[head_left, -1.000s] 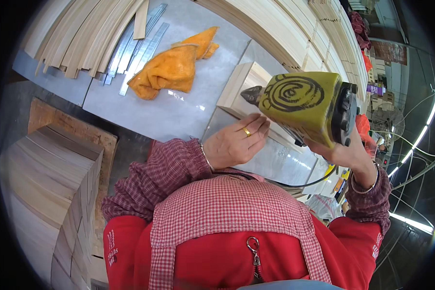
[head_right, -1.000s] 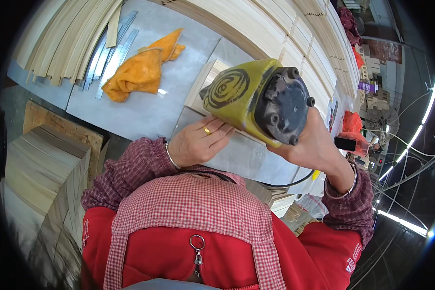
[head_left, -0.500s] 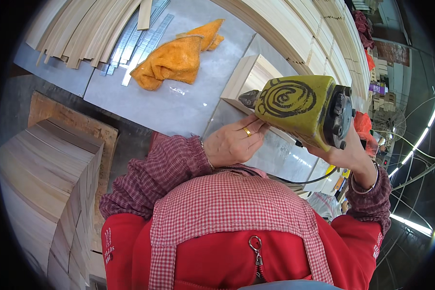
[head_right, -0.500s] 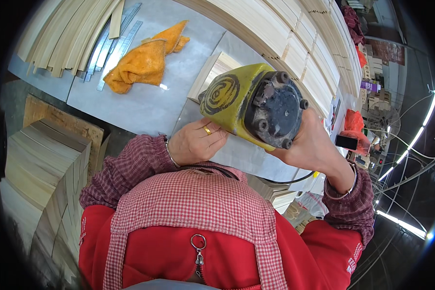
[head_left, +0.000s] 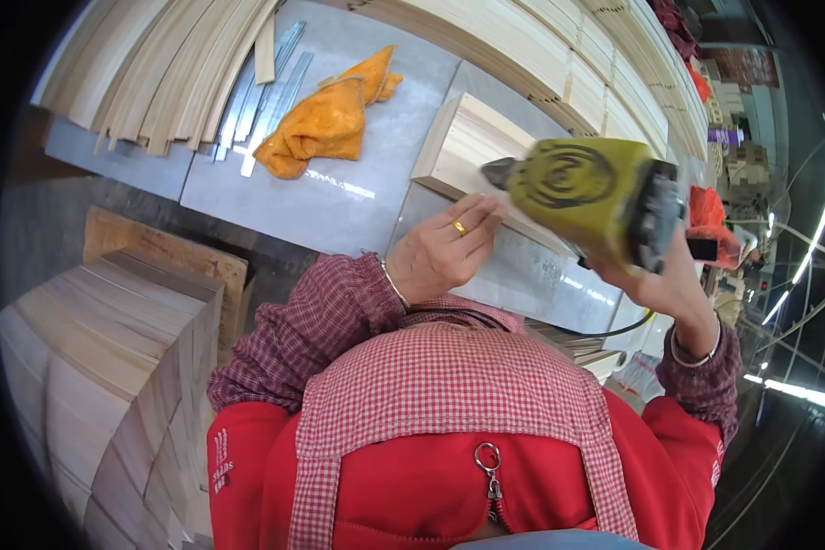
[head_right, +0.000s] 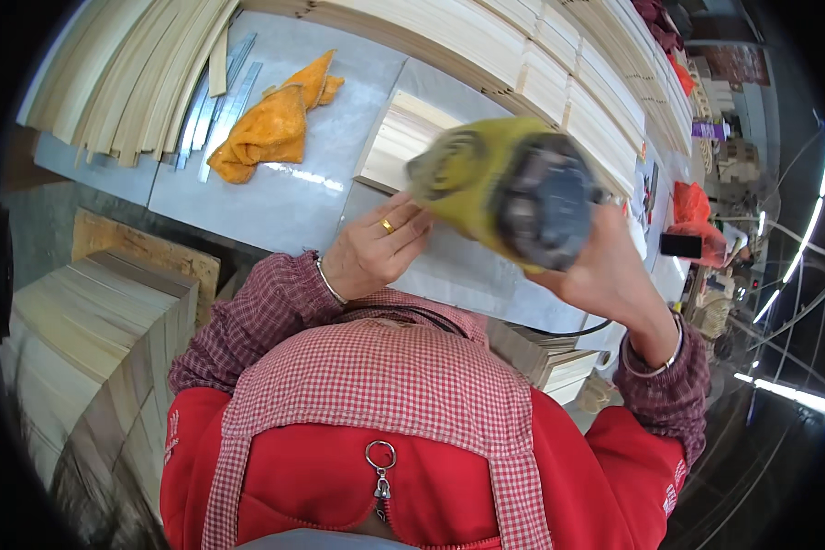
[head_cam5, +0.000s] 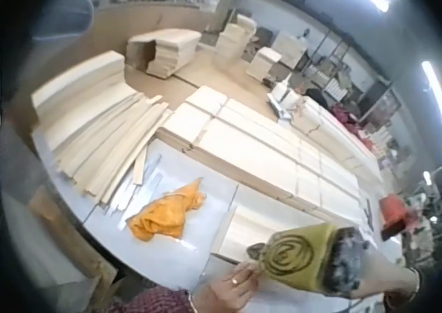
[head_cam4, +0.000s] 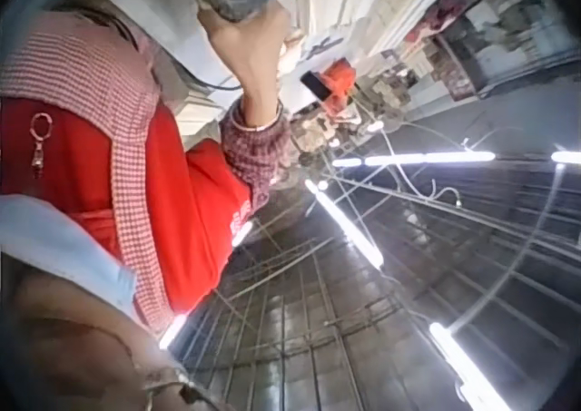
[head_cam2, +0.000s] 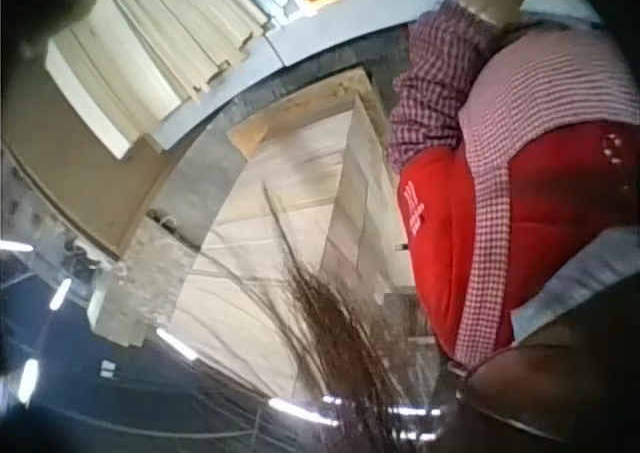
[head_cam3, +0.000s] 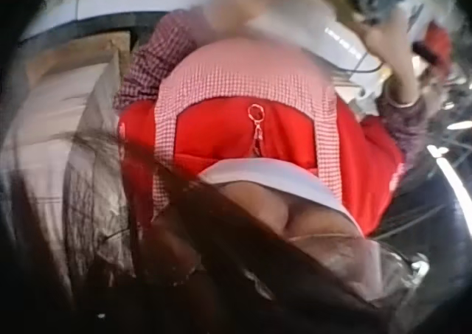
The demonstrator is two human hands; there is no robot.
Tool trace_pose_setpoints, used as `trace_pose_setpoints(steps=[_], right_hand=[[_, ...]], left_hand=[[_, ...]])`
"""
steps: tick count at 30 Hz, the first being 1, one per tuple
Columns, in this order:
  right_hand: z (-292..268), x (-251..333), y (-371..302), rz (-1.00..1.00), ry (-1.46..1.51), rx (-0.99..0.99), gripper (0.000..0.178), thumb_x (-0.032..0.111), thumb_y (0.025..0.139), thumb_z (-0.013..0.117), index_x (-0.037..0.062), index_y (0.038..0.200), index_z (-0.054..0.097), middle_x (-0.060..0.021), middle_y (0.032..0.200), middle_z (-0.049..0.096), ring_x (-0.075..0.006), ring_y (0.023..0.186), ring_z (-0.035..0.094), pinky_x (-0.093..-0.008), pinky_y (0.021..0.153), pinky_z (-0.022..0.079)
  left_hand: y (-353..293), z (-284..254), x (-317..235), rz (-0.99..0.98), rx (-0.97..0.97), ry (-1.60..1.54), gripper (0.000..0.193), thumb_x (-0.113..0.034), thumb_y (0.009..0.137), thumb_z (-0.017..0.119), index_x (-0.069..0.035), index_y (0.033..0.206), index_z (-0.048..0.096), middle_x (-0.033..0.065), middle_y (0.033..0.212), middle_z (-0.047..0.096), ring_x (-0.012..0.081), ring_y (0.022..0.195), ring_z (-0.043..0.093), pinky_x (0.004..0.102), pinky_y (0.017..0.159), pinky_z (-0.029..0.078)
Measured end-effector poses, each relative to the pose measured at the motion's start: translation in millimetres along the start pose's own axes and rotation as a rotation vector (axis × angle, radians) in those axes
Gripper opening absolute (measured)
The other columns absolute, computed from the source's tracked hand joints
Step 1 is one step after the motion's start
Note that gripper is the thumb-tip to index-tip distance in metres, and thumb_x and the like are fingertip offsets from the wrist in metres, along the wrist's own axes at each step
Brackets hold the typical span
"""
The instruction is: Assembling wooden boxes by applying glue and using a pneumatic nail gun.
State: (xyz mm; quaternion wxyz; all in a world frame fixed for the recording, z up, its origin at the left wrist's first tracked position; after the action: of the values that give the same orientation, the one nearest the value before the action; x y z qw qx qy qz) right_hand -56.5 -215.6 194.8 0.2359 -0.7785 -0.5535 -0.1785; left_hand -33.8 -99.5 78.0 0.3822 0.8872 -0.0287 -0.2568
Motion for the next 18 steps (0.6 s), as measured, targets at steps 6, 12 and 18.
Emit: trace_pose_setpoints(steps=[6, 12, 18], right_hand=[[-65, -105, -107, 0.736, 0.225, -0.362, 0.029, 0.006, 0.066, 0.069, -0.0040, 0.093, 0.060, -0.0057, 0.076, 0.063, -0.0147, 0.061, 0.054, -0.0253, 0.055, 0.044], [-85, -235, -248, 1.023, -0.112, -0.624, 0.031, 0.014, 0.072, 0.064, -0.0048, 0.097, 0.060, -0.0119, 0.073, 0.063, -0.0212, 0.063, 0.058, -0.0336, 0.059, 0.046], [-84, -333, -325, 1.043, -0.433, -0.621, 0.037, 0.019, 0.075, 0.060, 0.0005, 0.107, 0.060, -0.0174, 0.079, 0.065, -0.0319, 0.071, 0.062, -0.0407, 0.064, 0.048]], left_hand=[[28, 8, 6, 0.002, 0.039, 0.049, 0.024, -0.002, 0.073, 0.064, -0.002, 0.097, 0.063, 0.0093, 0.108, 0.063, 0.0256, 0.100, 0.060, 0.0324, 0.088, 0.049], [82, 49, 29, 0.015, 0.445, 0.093, 0.061, -0.029, 0.070, 0.072, -0.008, 0.124, 0.052, 0.0133, 0.132, 0.046, 0.0299, 0.122, 0.043, 0.0445, 0.104, 0.033], [98, 98, 44, 0.016, 0.767, 0.251, 0.077, -0.038, 0.065, 0.074, -0.015, 0.133, 0.046, 0.0138, 0.143, 0.034, 0.0330, 0.129, 0.034, 0.0457, 0.107, 0.028]])
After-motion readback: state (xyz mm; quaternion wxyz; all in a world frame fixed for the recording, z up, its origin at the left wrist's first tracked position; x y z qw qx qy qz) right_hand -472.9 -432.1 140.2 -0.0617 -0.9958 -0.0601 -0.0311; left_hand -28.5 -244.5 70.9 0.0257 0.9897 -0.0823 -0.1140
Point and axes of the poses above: each hand's wrist, its own y-axis towards the middle knuckle, its own z-axis out of the palm, x = y × z, the point moved 10 cm from there along y, towards the middle knuckle
